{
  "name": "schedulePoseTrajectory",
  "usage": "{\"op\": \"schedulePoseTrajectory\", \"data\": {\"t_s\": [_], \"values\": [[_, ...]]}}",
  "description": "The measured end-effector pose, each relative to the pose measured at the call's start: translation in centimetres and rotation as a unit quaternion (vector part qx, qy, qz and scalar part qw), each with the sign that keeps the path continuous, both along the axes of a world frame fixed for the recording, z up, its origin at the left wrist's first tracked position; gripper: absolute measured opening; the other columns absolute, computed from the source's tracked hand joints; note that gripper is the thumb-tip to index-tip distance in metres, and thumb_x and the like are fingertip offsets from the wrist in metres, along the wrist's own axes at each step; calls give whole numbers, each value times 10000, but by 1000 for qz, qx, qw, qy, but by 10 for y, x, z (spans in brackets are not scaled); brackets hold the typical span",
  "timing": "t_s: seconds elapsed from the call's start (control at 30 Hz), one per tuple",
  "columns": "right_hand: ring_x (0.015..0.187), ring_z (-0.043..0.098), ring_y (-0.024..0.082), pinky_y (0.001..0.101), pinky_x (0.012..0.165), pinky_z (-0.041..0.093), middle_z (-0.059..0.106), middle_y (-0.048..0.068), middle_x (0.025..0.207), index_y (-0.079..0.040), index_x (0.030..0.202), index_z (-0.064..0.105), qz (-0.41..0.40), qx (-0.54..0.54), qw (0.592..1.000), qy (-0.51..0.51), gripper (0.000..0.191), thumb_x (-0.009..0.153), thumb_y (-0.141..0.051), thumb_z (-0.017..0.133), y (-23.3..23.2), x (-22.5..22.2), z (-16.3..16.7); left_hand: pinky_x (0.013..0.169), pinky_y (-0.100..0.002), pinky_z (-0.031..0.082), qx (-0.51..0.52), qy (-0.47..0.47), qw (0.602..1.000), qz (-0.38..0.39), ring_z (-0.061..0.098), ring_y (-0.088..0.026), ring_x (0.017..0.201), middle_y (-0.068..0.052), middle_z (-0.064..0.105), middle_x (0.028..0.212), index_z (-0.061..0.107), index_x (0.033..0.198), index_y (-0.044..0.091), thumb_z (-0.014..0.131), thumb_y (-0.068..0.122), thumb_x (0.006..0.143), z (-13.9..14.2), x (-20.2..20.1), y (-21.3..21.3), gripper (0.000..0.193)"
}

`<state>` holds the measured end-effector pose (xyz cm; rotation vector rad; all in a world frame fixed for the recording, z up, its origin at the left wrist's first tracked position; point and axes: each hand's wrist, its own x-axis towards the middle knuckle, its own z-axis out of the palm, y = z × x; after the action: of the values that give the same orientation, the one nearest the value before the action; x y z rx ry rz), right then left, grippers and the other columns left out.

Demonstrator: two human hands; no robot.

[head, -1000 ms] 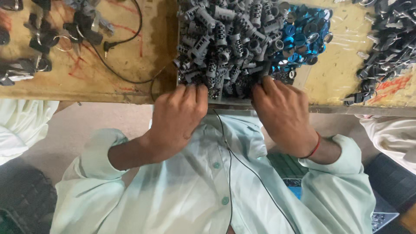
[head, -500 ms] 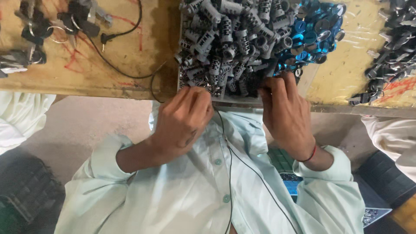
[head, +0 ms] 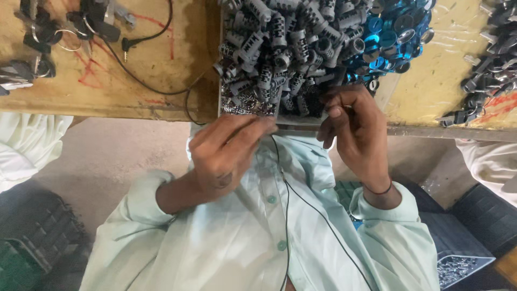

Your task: The person sits at a workbench assembling small components. They repeatedly pick a gray cylindrical body and a blue cap from a divided tray, press the cap onto the body by hand to join the parts, and set the assembled unit aside, continuing the same cycle throughout the clip.

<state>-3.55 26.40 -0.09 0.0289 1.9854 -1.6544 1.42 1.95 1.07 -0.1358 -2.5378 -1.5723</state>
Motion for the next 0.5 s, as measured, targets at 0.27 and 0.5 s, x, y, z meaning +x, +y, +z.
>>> {"op": "schedulePoseTrajectory", "data": {"t_s": [0.27,0.5], "values": [[766,611,88,226,583,506,559,111,1252,6,1157,533,-13,-137,983,-123,252,1116,-238,486,2,5,18,789,-244,640,275,-81,954,-90,778,-162,960,-98,759,1088,690,1268,43,737,4,1013,-18,-15,40,262],[710,535,57,210,584,449,593,94,1170,-2,1160,553,-29,-176,973,-144,238,1156,-235,505,2,9,9,752,-231,628,239,-74,963,-97,770,-158,938,-99,754,1065,684,1283,41,730,-34,1002,-22,-17,43,294]]}}
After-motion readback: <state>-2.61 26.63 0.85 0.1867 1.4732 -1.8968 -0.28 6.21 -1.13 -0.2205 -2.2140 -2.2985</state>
